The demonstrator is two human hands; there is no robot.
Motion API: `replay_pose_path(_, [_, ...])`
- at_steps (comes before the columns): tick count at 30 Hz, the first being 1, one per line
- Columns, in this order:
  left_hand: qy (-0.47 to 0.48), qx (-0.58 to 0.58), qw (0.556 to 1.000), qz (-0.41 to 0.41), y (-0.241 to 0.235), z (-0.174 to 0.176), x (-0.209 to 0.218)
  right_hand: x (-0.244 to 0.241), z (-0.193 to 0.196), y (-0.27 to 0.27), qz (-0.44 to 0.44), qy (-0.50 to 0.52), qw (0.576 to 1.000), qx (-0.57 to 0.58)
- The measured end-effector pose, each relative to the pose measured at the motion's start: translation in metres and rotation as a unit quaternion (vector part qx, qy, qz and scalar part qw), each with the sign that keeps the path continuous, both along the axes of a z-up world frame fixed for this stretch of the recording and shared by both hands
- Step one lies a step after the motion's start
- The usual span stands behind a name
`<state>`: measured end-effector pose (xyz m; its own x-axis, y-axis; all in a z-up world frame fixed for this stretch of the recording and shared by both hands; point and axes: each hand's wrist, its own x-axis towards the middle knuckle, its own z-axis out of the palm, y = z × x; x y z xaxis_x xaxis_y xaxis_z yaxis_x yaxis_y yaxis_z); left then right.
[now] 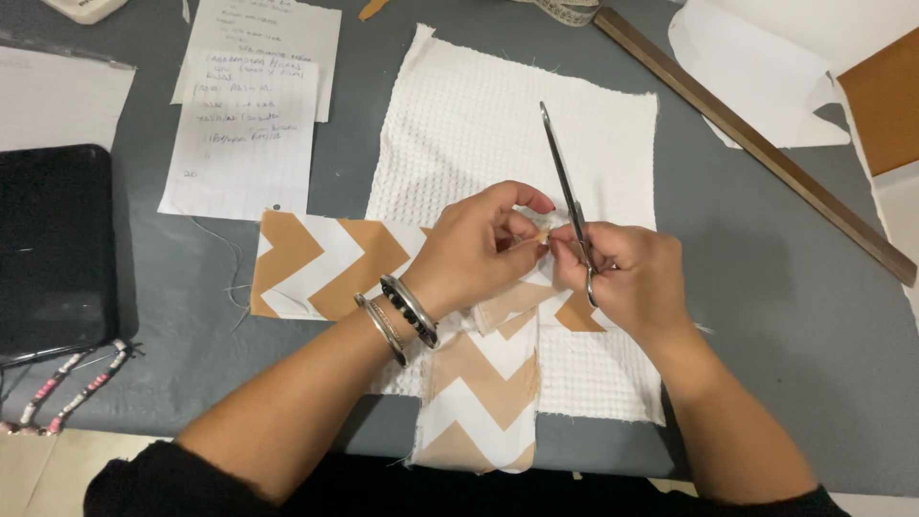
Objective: The person uses a pair of scissors to trim the edges of a piece of beige and white chevron-patterned fabric. They hold the fabric with their left hand while cutting with their right hand, occasionally adjusting the fabric's position on the table.
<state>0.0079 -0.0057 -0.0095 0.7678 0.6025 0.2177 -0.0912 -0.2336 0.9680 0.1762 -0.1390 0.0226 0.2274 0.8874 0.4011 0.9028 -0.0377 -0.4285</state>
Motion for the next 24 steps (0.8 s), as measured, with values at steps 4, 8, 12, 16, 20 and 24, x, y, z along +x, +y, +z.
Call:
replay_pose_path(4, [-0.012,-0.011,1.000,-0.007,-0.002,0.005,-0.002,0.001,0.004,-0.001,-0.026,0.070,0.997,-0.025])
replay_pose_path(8, [-0.011,-0.019,1.000,-0.005,-0.003,0.011,-0.006,0.001,0.007,-0.003,-0.007,0.105,0.994,-0.013])
replay_pose_path(12, [-0.016,-0.028,0.999,-0.013,-0.004,0.011,-0.006,-0.005,0.010,-0.001,-0.010,0.098,0.995,-0.032])
replay_pose_path(16, [-0.019,-0.016,1.000,-0.009,-0.003,0.008,-0.005,-0.004,0.005,-0.001,-0.001,0.071,0.997,-0.011])
replay_pose_path(20, [-0.027,-0.015,0.999,-0.010,-0.004,0.007,-0.004,-0.003,0.003,-0.002,0.000,0.089,0.996,-0.007])
replay_pose_path(24, [-0.026,-0.014,1.000,-0.007,-0.003,0.005,-0.003,0.001,-0.001,-0.001,0.003,0.123,0.992,0.003])
